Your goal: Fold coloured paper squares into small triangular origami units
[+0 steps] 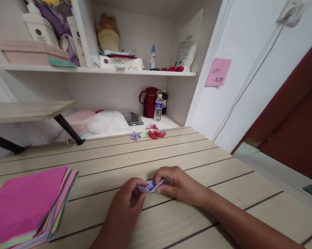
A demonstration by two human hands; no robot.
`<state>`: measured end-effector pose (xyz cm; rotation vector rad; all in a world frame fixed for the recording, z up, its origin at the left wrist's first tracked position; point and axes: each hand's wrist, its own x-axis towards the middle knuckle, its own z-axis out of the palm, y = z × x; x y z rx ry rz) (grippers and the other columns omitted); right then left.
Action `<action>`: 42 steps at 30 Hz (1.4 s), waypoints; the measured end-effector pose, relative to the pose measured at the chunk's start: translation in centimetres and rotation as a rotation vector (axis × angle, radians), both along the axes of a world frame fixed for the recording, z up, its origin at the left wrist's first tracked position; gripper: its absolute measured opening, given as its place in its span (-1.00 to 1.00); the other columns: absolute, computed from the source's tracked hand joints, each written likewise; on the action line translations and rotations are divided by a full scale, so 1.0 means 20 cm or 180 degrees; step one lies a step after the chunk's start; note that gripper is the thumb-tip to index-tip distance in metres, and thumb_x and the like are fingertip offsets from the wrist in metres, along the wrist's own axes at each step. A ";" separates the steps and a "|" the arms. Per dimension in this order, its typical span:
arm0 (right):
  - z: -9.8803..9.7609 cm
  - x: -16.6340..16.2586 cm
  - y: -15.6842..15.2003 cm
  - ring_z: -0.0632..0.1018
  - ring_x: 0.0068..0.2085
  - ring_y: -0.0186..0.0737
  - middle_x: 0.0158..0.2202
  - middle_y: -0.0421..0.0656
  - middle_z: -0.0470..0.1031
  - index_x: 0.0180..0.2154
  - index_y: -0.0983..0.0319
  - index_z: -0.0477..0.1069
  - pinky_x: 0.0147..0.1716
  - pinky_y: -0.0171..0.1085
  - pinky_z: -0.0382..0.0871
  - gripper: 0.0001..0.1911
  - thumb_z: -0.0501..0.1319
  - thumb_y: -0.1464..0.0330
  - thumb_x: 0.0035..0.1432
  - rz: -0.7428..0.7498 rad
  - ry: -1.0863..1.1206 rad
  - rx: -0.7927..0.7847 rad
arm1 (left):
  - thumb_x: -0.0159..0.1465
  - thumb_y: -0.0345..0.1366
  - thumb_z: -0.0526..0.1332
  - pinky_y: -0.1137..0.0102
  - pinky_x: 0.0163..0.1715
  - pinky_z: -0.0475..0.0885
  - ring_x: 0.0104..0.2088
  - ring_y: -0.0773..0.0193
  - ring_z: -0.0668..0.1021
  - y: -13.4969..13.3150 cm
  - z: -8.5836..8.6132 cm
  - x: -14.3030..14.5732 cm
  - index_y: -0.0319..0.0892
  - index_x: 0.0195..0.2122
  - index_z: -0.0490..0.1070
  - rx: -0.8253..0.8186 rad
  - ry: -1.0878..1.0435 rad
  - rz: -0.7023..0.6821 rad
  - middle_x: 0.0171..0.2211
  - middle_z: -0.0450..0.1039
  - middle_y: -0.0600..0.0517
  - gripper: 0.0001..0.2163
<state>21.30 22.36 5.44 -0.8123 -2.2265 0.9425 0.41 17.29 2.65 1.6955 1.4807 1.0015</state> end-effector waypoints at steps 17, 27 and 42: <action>-0.04 -0.01 -0.01 0.38 -0.41 -0.35 -0.44 -0.25 0.42 -0.38 0.25 0.41 -0.41 -0.38 0.25 -0.68 0.40 0.15 0.06 -0.0289 0.0758 -0.1208 | 0.22 -0.11 0.23 0.42 -0.37 0.39 -0.46 0.31 0.54 -0.02 -0.01 0.04 -0.10 -0.31 0.43 -0.0267 -0.1034 -0.0032 -0.46 0.51 0.11 -0.82; -0.03 -0.03 -0.05 0.55 -0.29 -0.25 -0.32 -0.16 0.59 -0.31 0.19 0.47 -0.26 -0.32 0.38 -0.92 0.27 0.33 0.24 -0.0428 0.0321 0.0779 | 0.19 -0.13 0.25 0.34 -0.26 0.47 -0.40 0.26 0.59 -0.02 -0.02 0.06 -0.13 0.17 0.24 0.0028 -0.1362 0.0457 -0.30 0.57 0.06 -0.47; -0.05 -0.04 -0.05 0.53 -0.31 -0.21 -0.35 -0.13 0.58 -0.26 0.19 0.48 -0.24 -0.25 0.33 -0.81 0.12 0.30 0.36 -0.0346 -0.0492 0.1746 | 0.34 -0.21 0.07 0.19 0.00 0.45 0.04 0.13 0.53 -0.02 -0.06 0.02 0.02 0.16 0.36 0.0628 0.0023 0.0145 0.11 0.47 -0.03 -0.64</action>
